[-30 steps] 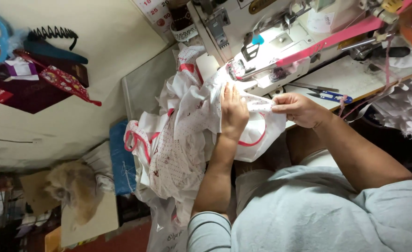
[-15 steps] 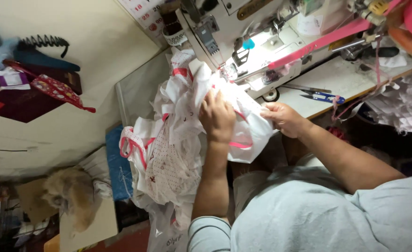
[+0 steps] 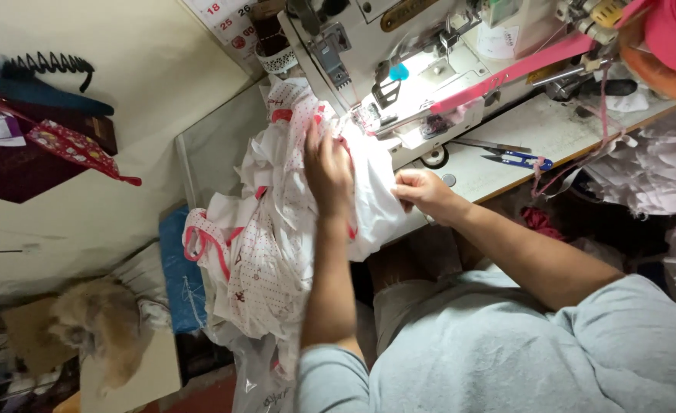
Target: Sorting and unfolding small white fabric garments at a sewing workstation
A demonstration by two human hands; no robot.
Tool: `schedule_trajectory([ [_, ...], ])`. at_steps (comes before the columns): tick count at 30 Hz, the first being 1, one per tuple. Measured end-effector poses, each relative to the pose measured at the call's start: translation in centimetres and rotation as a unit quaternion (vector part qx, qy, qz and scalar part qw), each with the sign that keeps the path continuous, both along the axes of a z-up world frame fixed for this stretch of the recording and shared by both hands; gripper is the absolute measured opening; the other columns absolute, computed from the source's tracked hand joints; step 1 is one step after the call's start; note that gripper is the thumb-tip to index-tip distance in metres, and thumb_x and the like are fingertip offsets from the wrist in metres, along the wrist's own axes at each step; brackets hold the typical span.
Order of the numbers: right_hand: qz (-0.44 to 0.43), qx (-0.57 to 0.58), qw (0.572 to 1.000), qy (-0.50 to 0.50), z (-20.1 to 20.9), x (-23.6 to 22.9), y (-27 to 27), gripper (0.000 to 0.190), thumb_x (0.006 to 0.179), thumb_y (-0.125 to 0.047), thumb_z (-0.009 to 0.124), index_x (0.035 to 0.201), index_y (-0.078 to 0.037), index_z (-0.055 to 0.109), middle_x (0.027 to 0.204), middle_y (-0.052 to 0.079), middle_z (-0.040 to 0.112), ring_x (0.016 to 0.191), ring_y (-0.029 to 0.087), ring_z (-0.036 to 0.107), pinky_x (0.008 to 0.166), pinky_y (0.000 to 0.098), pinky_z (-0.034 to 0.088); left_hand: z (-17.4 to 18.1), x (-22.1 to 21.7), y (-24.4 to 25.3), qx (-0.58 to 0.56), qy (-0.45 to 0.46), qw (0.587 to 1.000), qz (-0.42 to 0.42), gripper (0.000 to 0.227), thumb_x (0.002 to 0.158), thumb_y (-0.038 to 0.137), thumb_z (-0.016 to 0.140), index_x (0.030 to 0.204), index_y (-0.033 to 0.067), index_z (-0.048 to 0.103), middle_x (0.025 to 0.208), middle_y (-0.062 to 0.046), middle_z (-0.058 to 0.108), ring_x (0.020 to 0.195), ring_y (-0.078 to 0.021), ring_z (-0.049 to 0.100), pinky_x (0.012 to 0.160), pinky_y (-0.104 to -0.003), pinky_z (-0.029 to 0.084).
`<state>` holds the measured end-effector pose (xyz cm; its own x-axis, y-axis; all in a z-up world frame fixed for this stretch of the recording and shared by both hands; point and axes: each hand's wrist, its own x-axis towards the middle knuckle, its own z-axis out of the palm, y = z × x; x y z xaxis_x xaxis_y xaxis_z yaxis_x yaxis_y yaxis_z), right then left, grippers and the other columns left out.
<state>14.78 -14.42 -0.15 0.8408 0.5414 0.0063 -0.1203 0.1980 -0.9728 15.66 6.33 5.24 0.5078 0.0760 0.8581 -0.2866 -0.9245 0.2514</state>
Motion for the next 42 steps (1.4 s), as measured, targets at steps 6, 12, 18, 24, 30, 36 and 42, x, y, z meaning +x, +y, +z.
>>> schedule_trajectory([
  [6,-0.056,-0.008,0.998,0.016,-0.3,2.5,1.3,0.008,0.087,-0.008,0.069,0.08,-0.005,0.068,0.06,0.002,0.058,0.06,0.009,0.051,0.058,0.023,0.044,-10.3,-12.0,-5.4,-0.22,0.319,0.922,-0.009,0.036,0.074,0.008,0.064,0.101,0.0281,0.074,0.119,-0.015,0.064,0.111,-0.0363,0.069,0.095,-0.044,0.056],
  [12,-0.047,0.109,0.976,0.18,3.1,1.4,1.2,0.008,0.09,-0.009,0.07,0.088,-0.005,0.063,0.056,-0.001,0.043,0.042,0.008,0.05,0.039,0.0185,0.036,-4.7,-13.7,-2.2,-0.654,0.247,0.685,-0.208,0.016,0.057,0.002,0.053,0.071,0.0111,0.055,0.062,-0.004,0.06,0.057,-0.0124,0.058,0.053,-0.027,0.051],
  [18,0.015,0.092,0.983,0.159,4.7,0.4,-1.2,0.015,0.091,-0.011,0.072,0.102,-0.009,0.062,0.074,-0.006,0.054,0.052,-0.002,0.046,0.042,0.0119,0.031,-6.5,-13.0,1.1,-0.711,0.193,0.625,-0.258,0.026,0.059,0.008,0.056,0.079,0.0124,0.041,0.074,-0.015,0.067,0.07,-0.0226,0.068,0.064,-0.03,0.053],
  [24,0.038,0.078,0.995,0.049,3.0,-0.8,-3.1,0.034,0.091,0.001,0.065,0.121,-0.006,0.053,0.08,-0.001,0.056,0.063,0.003,0.047,0.053,0.0174,0.034,-3.4,-13.5,1.5,-0.6,0.247,0.738,-0.185,0.024,0.061,0.005,0.058,0.084,0.0111,0.053,0.075,-0.001,0.048,0.076,-0.0155,0.053,0.068,-0.025,0.045],
  [30,-0.046,0.071,0.996,-0.026,1.4,-2.1,-3.3,0.044,0.089,0.007,0.063,0.131,-0.003,0.055,0.071,0.007,0.059,0.053,0.012,0.057,0.047,0.026,0.053,-0.7,-13.4,2.1,-0.27,0.347,0.892,-0.102,0.027,0.069,-0.002,0.062,0.085,0.0158,0.074,0.092,-0.004,0.068,0.105,-0.0258,0.064,0.103,-0.036,0.045],
  [36,-0.07,0.049,0.992,-0.097,-1.1,0.0,-2.4,0.041,0.088,0.011,0.058,0.127,-0.001,0.058,0.07,0.01,0.059,0.051,0.015,0.059,0.048,0.0271,0.054,3.7,-12.7,-0.2,-0.182,0.291,0.937,-0.057,0.033,0.079,-0.012,0.049,0.085,0.0112,0.071,0.082,-0.01,0.068,0.097,-0.0328,0.07,0.102,-0.043,0.051],
  [42,-0.094,0.007,0.978,-0.185,0.6,0.8,-1.2,0.03,0.097,0.008,0.057,0.124,-0.001,0.066,0.07,0.014,0.061,0.056,0.018,0.061,0.052,0.0296,0.054,2.6,-8.6,2.4,-0.016,0.182,0.983,-0.005,0.029,0.083,-0.005,0.049,0.089,0.018,0.066,0.082,0.001,0.07,0.085,-0.0247,0.066,0.074,-0.037,0.056],
])
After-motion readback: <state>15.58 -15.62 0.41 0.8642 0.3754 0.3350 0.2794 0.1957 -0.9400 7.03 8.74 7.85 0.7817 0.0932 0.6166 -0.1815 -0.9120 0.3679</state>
